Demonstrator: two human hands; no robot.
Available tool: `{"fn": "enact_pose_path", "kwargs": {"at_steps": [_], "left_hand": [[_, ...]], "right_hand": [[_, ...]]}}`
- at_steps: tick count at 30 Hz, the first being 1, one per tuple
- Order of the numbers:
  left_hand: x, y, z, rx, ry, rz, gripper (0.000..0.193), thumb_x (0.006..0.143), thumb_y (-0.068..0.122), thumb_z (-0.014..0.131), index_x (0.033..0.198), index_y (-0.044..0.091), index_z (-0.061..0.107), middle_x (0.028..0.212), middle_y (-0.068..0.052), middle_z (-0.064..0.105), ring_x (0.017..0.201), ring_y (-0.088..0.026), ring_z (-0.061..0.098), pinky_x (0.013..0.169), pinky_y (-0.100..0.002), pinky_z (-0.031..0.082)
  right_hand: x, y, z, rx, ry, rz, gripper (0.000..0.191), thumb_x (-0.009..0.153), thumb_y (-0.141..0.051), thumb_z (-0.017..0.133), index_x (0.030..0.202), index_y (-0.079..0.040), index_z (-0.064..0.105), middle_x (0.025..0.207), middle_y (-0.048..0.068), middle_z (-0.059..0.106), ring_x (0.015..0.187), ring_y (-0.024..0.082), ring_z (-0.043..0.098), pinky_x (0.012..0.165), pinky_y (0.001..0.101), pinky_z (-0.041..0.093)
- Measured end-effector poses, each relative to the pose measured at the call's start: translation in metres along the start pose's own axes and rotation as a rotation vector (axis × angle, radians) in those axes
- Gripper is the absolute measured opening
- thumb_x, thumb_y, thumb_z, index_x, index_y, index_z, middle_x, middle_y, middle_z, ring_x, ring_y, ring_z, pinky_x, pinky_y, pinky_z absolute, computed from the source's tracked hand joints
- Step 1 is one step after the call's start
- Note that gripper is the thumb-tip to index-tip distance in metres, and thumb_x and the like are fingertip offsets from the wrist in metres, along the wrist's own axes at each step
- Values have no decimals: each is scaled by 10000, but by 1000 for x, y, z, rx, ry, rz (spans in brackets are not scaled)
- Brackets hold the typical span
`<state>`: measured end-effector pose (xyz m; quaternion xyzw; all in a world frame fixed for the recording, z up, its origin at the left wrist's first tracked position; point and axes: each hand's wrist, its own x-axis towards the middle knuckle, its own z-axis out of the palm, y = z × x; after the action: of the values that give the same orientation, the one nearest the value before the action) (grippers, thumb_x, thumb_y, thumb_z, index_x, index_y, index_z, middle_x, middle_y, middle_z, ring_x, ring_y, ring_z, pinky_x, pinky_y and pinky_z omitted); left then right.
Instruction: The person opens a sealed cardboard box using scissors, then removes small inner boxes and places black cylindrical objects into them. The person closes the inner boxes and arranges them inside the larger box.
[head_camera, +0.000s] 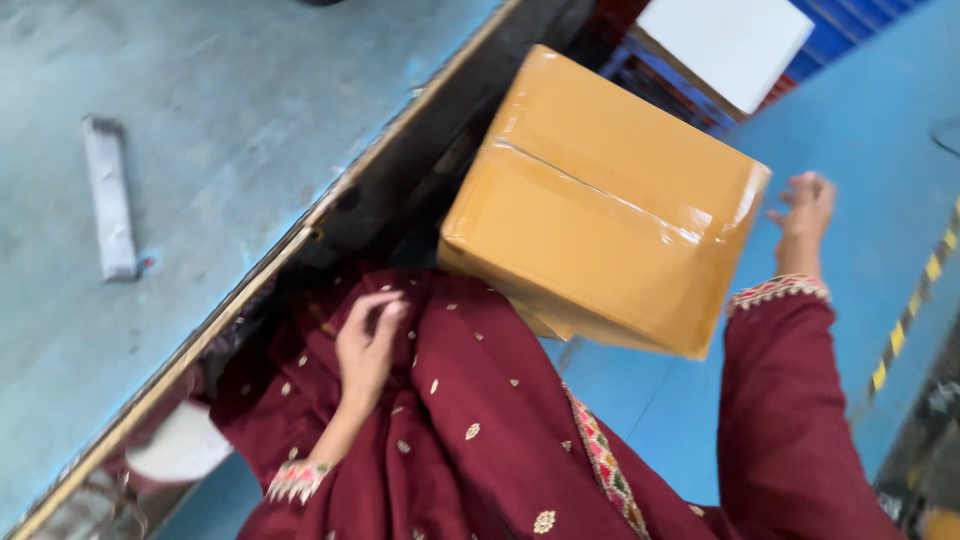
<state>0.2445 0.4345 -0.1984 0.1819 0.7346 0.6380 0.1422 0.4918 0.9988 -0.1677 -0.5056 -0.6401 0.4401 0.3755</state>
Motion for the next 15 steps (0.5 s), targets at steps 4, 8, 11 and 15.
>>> {"fn": "enact_pose_path", "kwargs": {"at_steps": [4,8,11,15], "left_hand": [[37,29,61,266,-73,238,215,933,239,748,1093,95,740,1000,-85,699,960,-256,679,847,-344,532],[71,20,136,535,-197,544,422,927,405,692,1239,122,661,1314,-116,613,1325,-335,525,1094,-494,363],[90,-5,171,724,-188,593,525,926,478,623,1319,130,634,1431,-99,563,1397,-306,479,1169,-509,307],[111,-39,174,875,-169,838,510,974,507,599,1355,171,638,1446,-77,563,1405,-285,476,1179,-503,304]], "right_hand": [[38,-22,47,-384,-279,-496,535,1159,-405,527,1523,-18,466,1458,191,564,1278,363,592,1051,517,481],[29,-15,78,-922,-219,-298,545,1142,-475,454,1458,-37,532,1486,215,498,1356,429,389,1054,620,369],[27,-11,85,-969,-185,-277,564,1134,-514,422,1408,-44,570,1484,226,472,1379,463,302,1052,665,322],[35,-16,96,-1003,-154,-294,563,1147,-529,426,1345,-23,573,1433,217,489,1340,458,340,1015,672,354]]}}
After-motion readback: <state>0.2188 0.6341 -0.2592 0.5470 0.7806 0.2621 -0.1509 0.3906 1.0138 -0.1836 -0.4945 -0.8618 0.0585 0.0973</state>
